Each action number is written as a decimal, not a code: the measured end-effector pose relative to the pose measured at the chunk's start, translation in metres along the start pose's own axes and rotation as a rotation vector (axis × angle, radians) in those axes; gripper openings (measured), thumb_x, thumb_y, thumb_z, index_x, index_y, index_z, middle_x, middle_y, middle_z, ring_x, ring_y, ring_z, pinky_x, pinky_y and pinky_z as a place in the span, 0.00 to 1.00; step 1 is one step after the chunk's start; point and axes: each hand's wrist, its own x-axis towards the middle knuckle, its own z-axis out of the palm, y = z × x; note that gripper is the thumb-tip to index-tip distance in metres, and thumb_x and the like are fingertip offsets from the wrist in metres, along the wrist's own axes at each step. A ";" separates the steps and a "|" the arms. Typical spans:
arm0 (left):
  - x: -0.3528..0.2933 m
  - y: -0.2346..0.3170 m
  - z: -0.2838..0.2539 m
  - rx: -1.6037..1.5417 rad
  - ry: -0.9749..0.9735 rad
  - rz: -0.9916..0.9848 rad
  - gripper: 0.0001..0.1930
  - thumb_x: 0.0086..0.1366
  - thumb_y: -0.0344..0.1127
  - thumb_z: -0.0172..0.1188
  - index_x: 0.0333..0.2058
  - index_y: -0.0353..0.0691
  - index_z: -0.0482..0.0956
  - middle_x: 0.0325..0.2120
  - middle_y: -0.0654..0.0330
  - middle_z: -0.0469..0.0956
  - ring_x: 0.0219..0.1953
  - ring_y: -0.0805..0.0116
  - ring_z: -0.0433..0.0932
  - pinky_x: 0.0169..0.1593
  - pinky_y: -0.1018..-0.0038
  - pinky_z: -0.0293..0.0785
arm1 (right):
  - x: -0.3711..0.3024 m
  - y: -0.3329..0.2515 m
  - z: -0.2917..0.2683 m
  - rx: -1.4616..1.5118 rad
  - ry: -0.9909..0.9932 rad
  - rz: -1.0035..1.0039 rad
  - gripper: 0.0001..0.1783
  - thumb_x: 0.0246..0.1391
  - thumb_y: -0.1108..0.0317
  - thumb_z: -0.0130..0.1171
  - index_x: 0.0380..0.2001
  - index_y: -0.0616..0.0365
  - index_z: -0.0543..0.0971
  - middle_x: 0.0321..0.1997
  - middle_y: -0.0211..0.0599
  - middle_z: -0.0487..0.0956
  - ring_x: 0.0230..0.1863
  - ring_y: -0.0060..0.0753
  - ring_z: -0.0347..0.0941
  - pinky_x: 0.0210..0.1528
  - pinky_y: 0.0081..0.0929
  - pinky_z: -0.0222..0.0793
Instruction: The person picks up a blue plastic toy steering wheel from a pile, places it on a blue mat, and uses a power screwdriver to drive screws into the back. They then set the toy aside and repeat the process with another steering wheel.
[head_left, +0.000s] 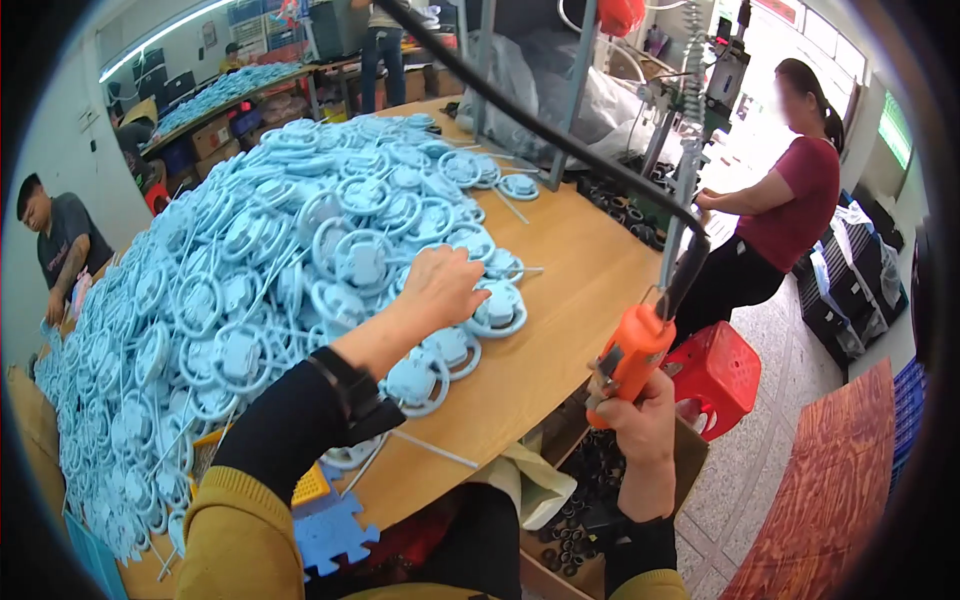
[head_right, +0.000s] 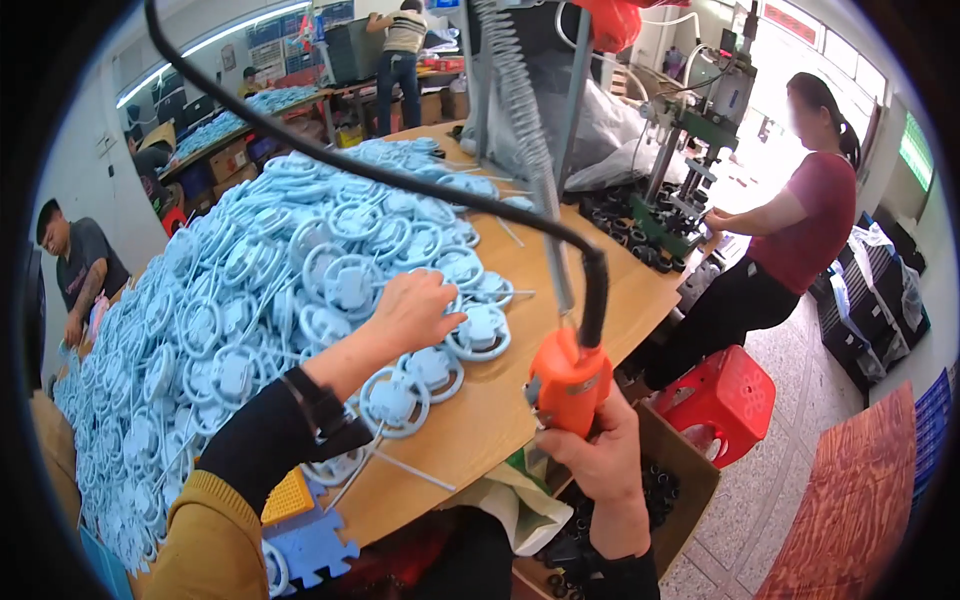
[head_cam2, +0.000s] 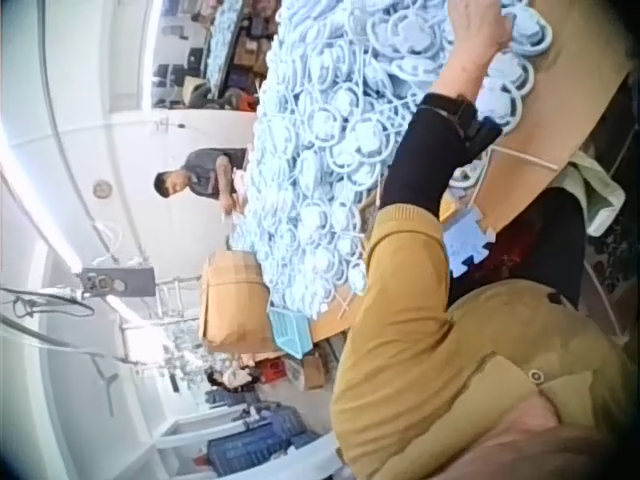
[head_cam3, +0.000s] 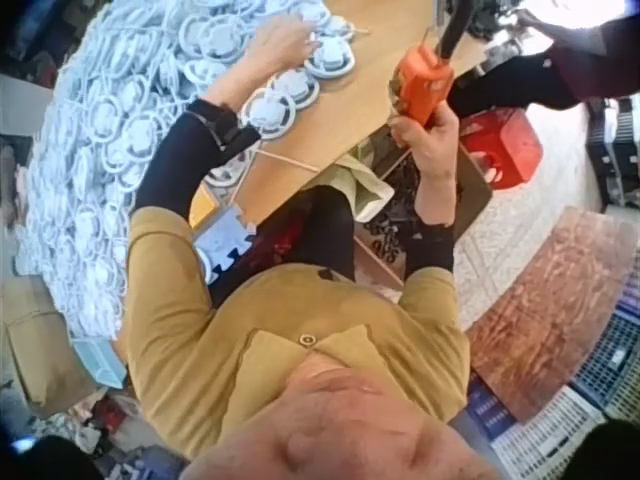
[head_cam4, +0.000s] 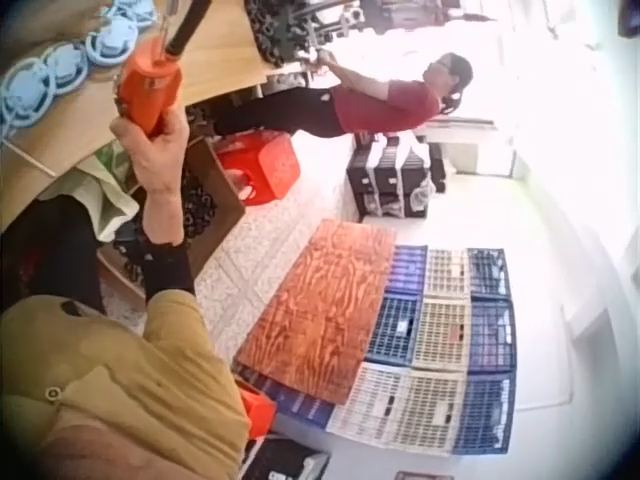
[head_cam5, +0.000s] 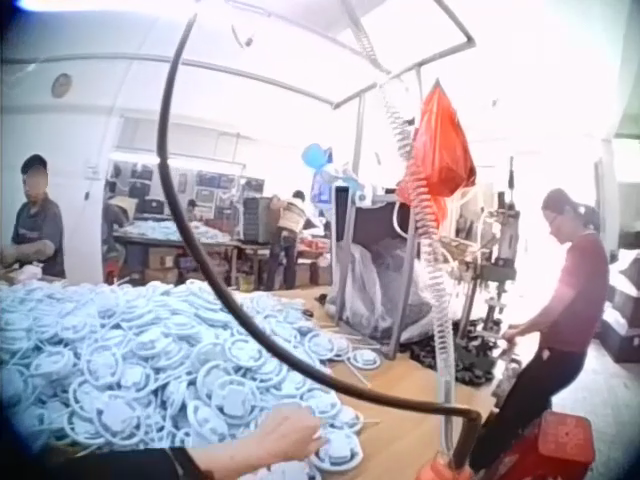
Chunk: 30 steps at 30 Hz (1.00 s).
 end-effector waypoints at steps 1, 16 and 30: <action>0.021 -0.004 0.012 0.003 0.090 0.060 0.16 0.49 0.47 0.64 0.28 0.40 0.79 0.28 0.54 0.77 0.38 0.54 0.75 0.38 0.62 0.72 | 0.003 0.003 0.003 0.041 0.019 0.079 0.21 0.36 0.75 0.66 0.38 0.67 0.74 0.30 0.28 0.73 0.29 0.20 0.69 0.33 0.19 0.65; 0.090 -0.058 0.069 0.207 -0.403 -0.088 0.36 0.42 0.57 0.68 0.52 0.57 0.72 0.51 0.50 0.66 0.55 0.50 0.65 0.52 0.46 0.62 | 0.053 0.045 0.021 -0.065 -0.128 -0.053 0.20 0.39 0.70 0.72 0.39 0.59 0.78 0.34 0.31 0.73 0.36 0.27 0.69 0.40 0.23 0.64; 0.044 -0.120 0.012 -0.421 0.297 -0.387 0.21 0.52 0.27 0.56 0.47 0.46 0.68 0.33 0.50 0.78 0.31 0.55 0.78 0.36 0.63 0.73 | 0.027 0.055 0.096 0.158 -0.530 0.084 0.27 0.45 0.71 0.69 0.49 0.59 0.71 0.41 0.33 0.74 0.44 0.24 0.70 0.46 0.24 0.67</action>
